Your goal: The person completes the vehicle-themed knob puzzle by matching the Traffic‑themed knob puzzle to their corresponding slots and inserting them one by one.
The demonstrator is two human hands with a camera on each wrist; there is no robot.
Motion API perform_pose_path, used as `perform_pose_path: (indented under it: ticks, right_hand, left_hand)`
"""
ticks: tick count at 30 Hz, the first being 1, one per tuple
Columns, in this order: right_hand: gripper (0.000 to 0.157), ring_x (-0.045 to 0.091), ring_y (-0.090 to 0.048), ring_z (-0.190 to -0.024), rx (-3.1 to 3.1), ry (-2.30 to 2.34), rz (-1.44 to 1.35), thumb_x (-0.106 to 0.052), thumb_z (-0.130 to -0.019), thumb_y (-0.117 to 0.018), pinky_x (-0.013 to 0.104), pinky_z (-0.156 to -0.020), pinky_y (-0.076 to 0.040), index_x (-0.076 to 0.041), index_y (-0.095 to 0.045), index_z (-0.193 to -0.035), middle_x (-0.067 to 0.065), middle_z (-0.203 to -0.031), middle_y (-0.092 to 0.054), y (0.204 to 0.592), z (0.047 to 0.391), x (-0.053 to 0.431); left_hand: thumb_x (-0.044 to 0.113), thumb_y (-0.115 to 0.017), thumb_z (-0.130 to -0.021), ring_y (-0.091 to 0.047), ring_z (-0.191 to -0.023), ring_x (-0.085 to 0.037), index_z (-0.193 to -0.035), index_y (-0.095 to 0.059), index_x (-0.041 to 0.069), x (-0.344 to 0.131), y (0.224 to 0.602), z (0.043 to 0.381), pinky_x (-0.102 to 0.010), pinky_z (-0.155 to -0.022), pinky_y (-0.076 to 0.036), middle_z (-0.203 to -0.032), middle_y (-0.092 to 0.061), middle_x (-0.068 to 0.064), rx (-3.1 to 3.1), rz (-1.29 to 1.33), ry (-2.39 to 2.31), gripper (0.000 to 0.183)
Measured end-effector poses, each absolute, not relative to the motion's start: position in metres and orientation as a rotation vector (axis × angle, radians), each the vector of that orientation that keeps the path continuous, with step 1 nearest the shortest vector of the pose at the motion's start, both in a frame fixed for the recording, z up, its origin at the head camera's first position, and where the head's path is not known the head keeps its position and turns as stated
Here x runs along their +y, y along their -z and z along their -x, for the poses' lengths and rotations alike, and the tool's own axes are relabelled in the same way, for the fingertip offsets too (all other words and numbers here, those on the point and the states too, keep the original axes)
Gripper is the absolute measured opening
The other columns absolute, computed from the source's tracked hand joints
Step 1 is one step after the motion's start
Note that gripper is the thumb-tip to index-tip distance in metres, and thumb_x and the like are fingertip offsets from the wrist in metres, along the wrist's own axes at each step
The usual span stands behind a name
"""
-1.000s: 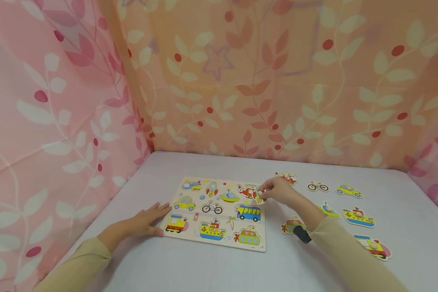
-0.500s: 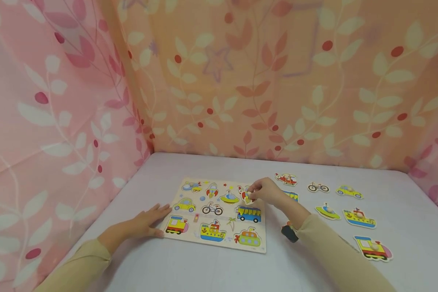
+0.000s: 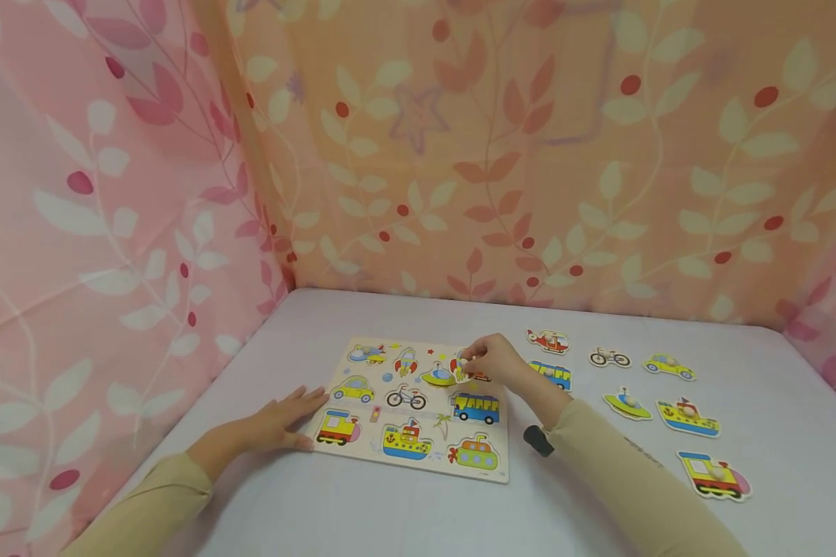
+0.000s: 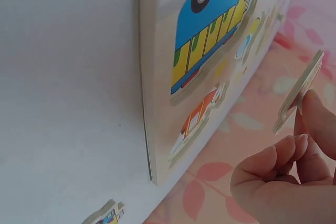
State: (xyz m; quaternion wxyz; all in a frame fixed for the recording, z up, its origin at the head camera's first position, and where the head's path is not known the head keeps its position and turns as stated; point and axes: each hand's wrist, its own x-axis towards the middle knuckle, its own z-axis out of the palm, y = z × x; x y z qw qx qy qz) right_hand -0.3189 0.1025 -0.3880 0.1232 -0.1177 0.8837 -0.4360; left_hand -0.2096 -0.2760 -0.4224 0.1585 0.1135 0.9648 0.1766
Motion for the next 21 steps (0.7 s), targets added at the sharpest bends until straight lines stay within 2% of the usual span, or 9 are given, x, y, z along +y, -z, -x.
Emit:
perform_pose_path:
  ticks: [7, 13, 17, 21]
  right_hand:
    - [0.02, 0.023, -0.056, -0.085, 2.535, 1.301, 0.293, -0.01, -0.09, -0.069, 0.033, -0.074, -0.046, 0.0, -0.07, -0.107, 0.006, -0.087, -0.068, 0.39, 0.327, 0.094]
    - [0.018, 0.021, -0.057, -0.085, 2.521, 1.314, 0.279, -0.01, -0.089, -0.07, 0.032, -0.078, -0.045, -0.001, -0.071, -0.105, 0.006, -0.086, -0.069, 0.391, 0.332, 0.08]
    - [0.016, 0.02, -0.06, -0.076, 2.517, 1.355, 0.334, -0.005, -0.087, -0.071, 0.03, -0.07, -0.047, 0.003, -0.071, -0.101, 0.006, -0.08, -0.069, 0.392, 0.334, 0.068]
    - [0.014, 0.024, -0.06, -0.075, 2.512, 1.373, 0.368, -0.002, -0.087, -0.07, 0.029, -0.06, -0.044, 0.005, -0.07, -0.1, 0.008, -0.077, -0.069, 0.392, 0.334, 0.056]
  left_hand:
    - [0.042, -0.075, -0.081, -0.006, -0.147, -0.037, -0.153, -0.032, 0.015, -0.276, 0.423, 0.212, -0.068, -0.11, -0.006, -0.16, -0.023, -0.007, 2.754, -0.32, -0.501, 0.088]
    - [0.042, -0.076, -0.081, -0.007, -0.147, -0.038, -0.153, -0.033, 0.015, -0.276, 0.421, 0.211, -0.068, -0.109, -0.006, -0.16, -0.023, -0.008, 2.753, -0.328, -0.506, 0.088]
    - [0.042, -0.076, -0.081, -0.007, -0.147, -0.038, -0.152, -0.033, 0.015, -0.276, 0.421, 0.21, -0.068, -0.11, -0.006, -0.16, -0.023, -0.007, 2.751, -0.328, -0.512, 0.087]
    - [0.041, -0.076, -0.081, -0.007, -0.147, -0.038, -0.152, -0.034, 0.014, -0.275, 0.421, 0.209, -0.067, -0.11, -0.007, -0.16, -0.024, -0.008, 2.752, -0.333, -0.509, 0.087]
